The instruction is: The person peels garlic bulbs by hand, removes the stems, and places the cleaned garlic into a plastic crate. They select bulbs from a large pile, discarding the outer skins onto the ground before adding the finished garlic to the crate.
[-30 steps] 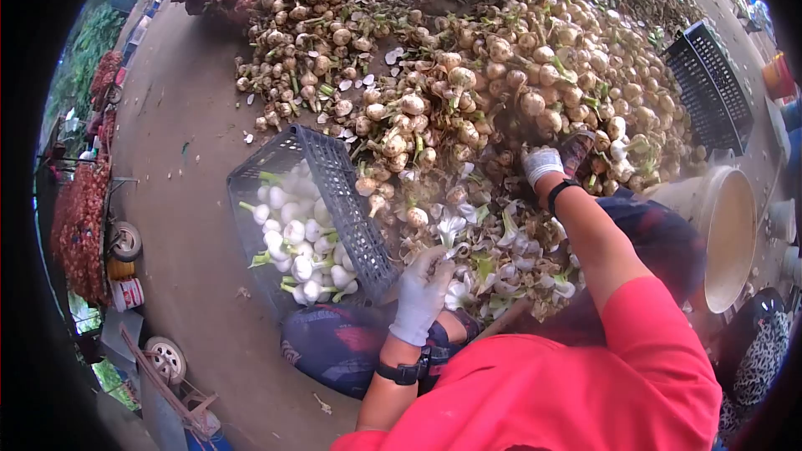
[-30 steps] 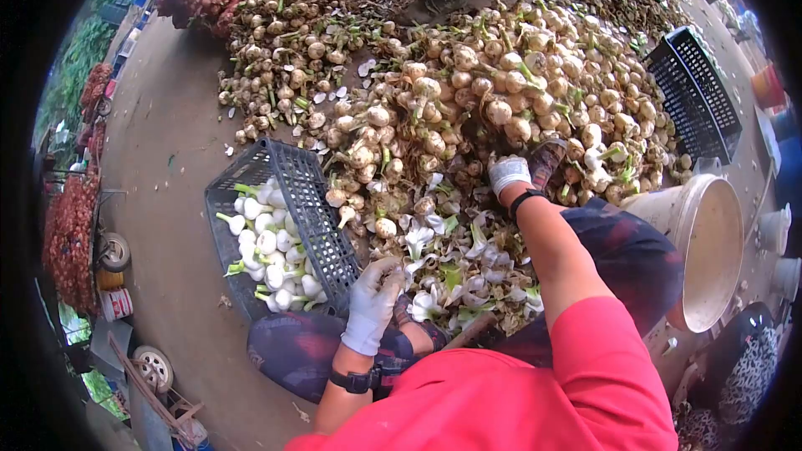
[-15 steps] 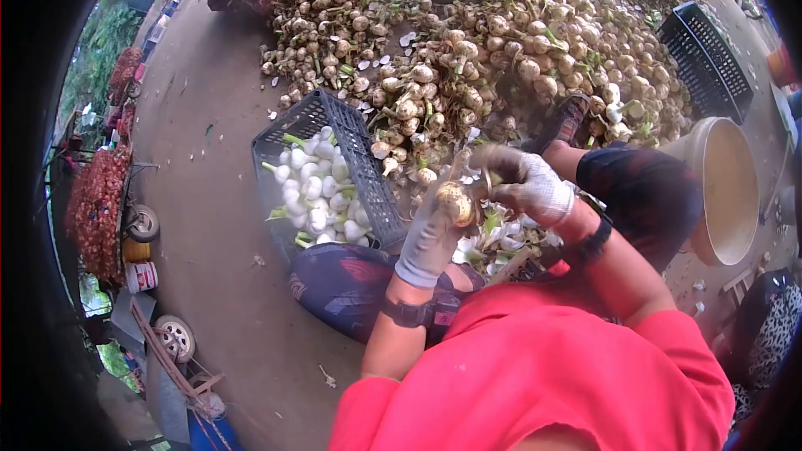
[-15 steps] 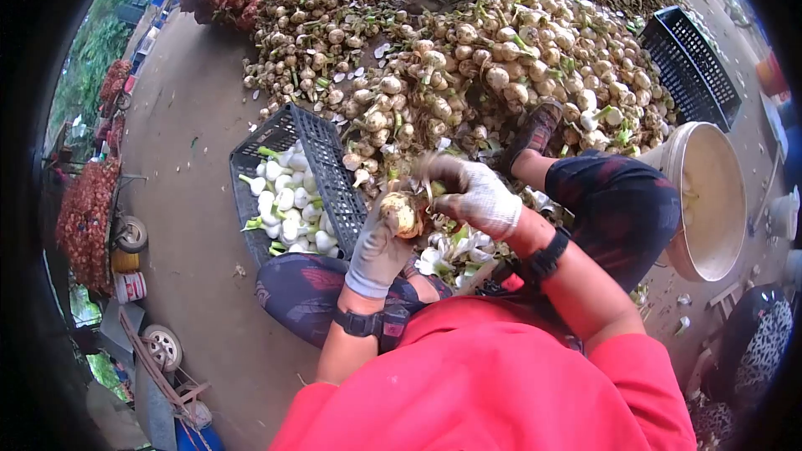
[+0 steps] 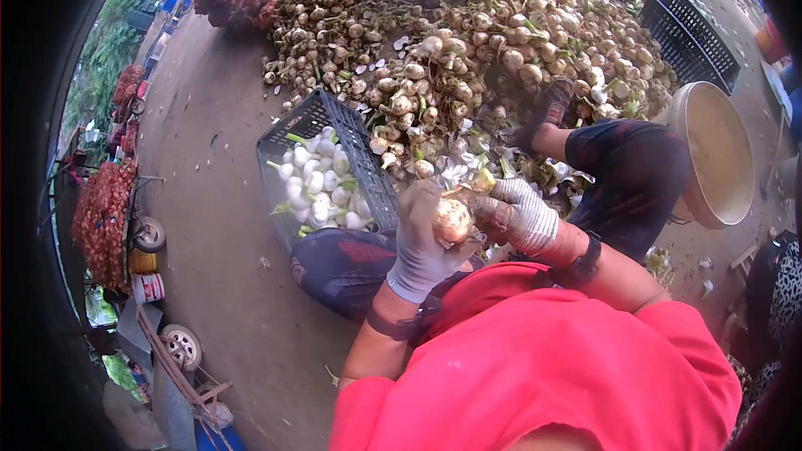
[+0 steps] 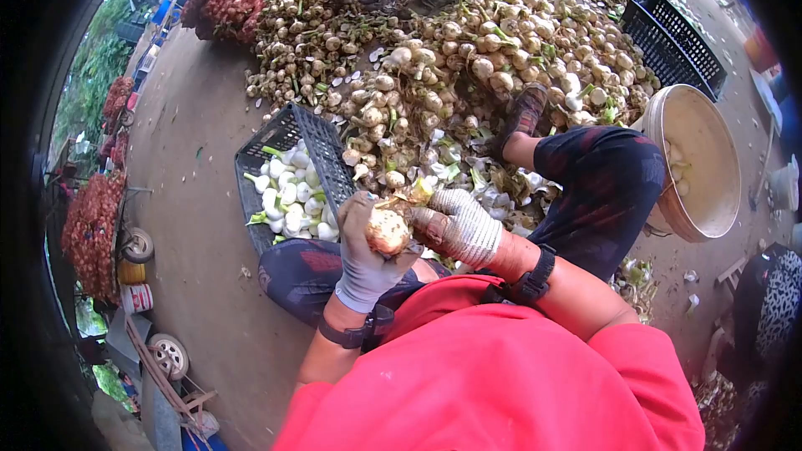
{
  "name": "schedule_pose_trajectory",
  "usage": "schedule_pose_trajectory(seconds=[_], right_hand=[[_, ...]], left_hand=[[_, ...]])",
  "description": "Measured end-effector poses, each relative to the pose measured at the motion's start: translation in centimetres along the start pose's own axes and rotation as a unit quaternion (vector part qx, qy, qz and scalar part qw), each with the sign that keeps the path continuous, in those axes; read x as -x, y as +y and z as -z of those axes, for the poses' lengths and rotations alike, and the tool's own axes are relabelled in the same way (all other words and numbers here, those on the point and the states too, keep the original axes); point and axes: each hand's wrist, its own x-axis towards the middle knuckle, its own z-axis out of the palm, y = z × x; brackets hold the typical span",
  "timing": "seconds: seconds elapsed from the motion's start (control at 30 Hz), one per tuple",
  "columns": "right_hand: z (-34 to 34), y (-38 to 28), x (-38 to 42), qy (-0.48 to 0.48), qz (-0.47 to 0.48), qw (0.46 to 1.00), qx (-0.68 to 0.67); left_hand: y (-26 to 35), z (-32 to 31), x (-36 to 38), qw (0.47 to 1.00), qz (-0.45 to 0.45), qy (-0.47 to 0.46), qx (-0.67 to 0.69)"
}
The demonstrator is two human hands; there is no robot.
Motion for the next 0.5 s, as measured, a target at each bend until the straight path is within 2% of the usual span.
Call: schedule_pose_trajectory(seconds=[0.03,0.07,0.1,0.13,0.17,0.2,0.23,0.27,0.3,0.37,0.4,0.43,0.47,0.5], right_hand=[[0.1,0.4,0.0,-0.001,0.001,1.000,0.000],[-0.1,0.7,0.5,-0.004,0.012,1.000,-0.001],[-0.2,1.3,0.7,-0.003,0.026,1.000,-0.001],[0.5,2.0,0.5,-0.032,0.017,0.999,-0.012],[0.9,2.7,0.4,-0.033,0.014,0.999,-0.012],[1.3,3.1,0.3,-0.039,0.053,0.998,0.012],[1.7,3.4,0.2,-0.044,0.092,0.994,0.036],[2.0,3.5,-0.1,-0.023,0.105,0.991,0.078],[1.7,3.9,-0.4,-0.024,0.102,0.992,0.076],[0.8,4.3,-1.5,0.053,0.189,0.958,0.209],[0.9,2.0,-1.1,-0.020,0.156,0.923,0.351],[0.5,1.8,-1.2,-0.030,0.099,0.958,0.269],[0.9,2.2,-1.5,-0.025,0.063,0.973,0.221],[1.2,2.3,-1.6,-0.017,0.024,0.985,0.170]], left_hand=[[0.0,0.2,-0.1,1.000,0.000,0.000,-0.001],[0.3,0.6,0.1,0.985,0.137,-0.072,0.073],[0.3,0.7,0.2,0.942,0.268,-0.140,0.147],[0.1,0.2,0.5,0.953,0.212,-0.185,0.115],[-0.2,-0.3,1.2,0.952,0.215,-0.185,0.116],[-0.5,-0.7,1.3,0.910,0.327,-0.136,0.216],[-0.7,-1.1,1.4,0.843,0.431,-0.083,0.311],[-0.6,-1.2,1.7,0.841,0.434,-0.082,0.312],[0.3,-0.7,0.8,0.884,0.403,-0.062,0.230],[0.7,-0.4,-1.1,0.946,0.318,-0.024,0.064],[1.2,-2.0,-1.0,0.930,0.338,-0.003,0.141],[0.1,-2.7,-0.7,0.965,0.264,0.010,0.013],[-0.7,-2.9,-0.4,0.924,0.363,0.018,0.118],[-1.1,-2.9,-0.5,0.862,0.455,0.023,0.221]])
